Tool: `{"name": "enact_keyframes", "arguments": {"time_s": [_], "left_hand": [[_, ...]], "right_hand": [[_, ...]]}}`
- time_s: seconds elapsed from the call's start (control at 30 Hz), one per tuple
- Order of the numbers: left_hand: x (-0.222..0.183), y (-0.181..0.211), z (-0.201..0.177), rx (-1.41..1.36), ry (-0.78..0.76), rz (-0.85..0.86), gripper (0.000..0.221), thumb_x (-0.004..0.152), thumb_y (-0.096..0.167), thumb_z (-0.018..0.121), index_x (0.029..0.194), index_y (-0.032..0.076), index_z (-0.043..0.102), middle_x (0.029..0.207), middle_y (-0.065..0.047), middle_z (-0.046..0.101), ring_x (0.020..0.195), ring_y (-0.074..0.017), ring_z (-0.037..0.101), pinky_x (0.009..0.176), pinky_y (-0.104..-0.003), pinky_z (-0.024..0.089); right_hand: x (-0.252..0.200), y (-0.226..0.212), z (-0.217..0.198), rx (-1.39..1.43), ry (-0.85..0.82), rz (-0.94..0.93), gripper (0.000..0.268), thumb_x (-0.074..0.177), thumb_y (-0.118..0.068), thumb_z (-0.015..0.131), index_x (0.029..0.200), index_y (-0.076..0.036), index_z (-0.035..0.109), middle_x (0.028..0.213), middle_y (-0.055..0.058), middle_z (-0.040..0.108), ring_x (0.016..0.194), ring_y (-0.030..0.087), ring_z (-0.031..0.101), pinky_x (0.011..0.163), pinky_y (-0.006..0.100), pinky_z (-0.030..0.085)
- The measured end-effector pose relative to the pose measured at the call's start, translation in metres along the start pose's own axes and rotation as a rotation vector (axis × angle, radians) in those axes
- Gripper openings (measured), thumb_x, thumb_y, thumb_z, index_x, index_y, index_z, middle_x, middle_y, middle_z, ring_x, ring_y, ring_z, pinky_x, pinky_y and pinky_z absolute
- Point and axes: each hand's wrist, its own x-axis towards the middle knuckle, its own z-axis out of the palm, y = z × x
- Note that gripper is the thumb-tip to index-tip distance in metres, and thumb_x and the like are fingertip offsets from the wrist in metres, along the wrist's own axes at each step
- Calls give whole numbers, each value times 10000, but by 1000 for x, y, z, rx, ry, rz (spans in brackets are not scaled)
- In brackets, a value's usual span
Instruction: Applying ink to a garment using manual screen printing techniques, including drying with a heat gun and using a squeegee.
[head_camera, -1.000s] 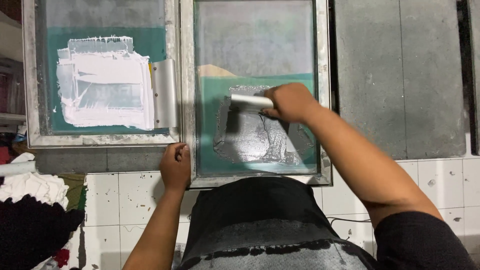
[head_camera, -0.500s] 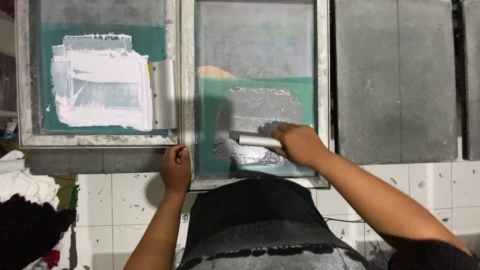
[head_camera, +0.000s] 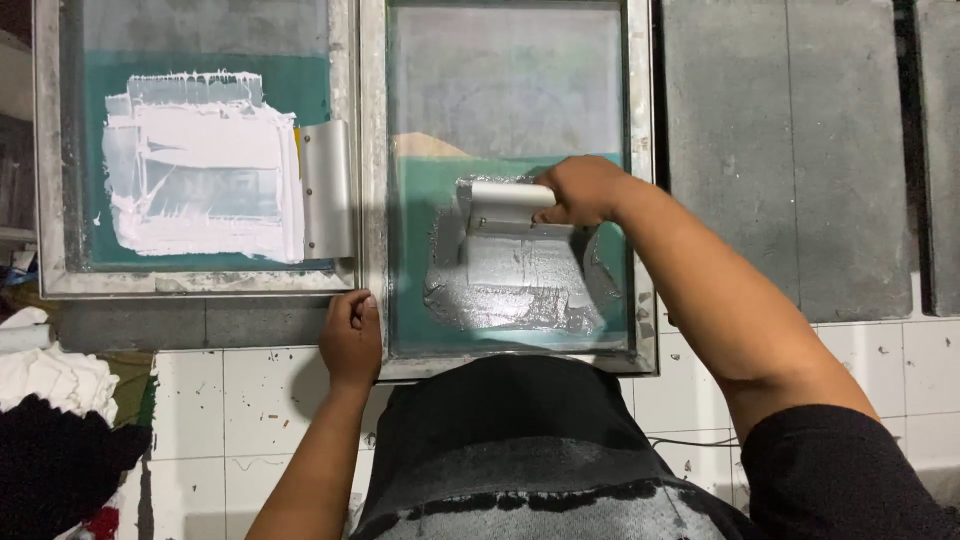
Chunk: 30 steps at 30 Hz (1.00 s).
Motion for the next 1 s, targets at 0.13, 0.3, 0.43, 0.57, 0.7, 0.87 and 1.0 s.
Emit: {"name": "enact_keyframes", "arguments": {"time_s": [0.13,0.3,0.43,0.57,0.7,0.87,1.0], "left_hand": [[0,-6,2,18,0,4,196,1062,283,571,1101,136,694,842,-50,592,735,-230,626,708,-374,516],[2,0,1,-22,8,-7,203,1062,275,579,1090,120,707,826,-59,592,725,-233,624,707,-383,511],[3,-5,3,1,12,-6,173,1045,240,601,1102,118,711,826,-57,599,732,-241,632,696,-386,516],[3,-4,4,-6,19,-6,180,1062,247,590,1102,120,712,821,-50,605,728,-220,631,693,-371,519],[3,-8,4,32,-3,10,193,1073,267,582,1107,123,707,809,-33,585,726,-195,626,681,-351,515],[1,4,0,-2,-10,-35,210,1069,268,570,1113,111,703,827,-67,594,740,-239,635,711,-387,516],[2,2,-1,-12,-13,-34,217,1062,284,574,1102,113,702,848,-98,606,753,-291,647,713,-423,518]], "right_hand": [[-19,-24,2,-165,101,-27,289,868,-448,698,1043,-218,716,928,36,766,915,329,750,804,495,603],[-46,-58,94,-328,568,-121,303,901,-290,667,1177,-166,691,1095,123,726,938,321,712,685,440,581],[-72,-59,113,-342,617,-112,188,894,-247,656,1070,-190,689,1012,67,702,933,282,691,728,408,556],[-84,-63,93,-227,462,-113,185,831,-268,726,992,-189,682,921,43,678,921,263,684,721,389,563],[-63,-68,30,-35,119,-26,215,886,-327,712,1013,-155,727,907,98,740,906,334,727,724,469,588],[-3,-27,7,54,-81,-6,350,837,-439,747,928,-103,787,813,132,771,890,416,748,782,517,588],[2,-26,-11,25,5,-5,311,812,-393,763,932,-107,742,778,130,755,873,434,736,789,539,584]]}}
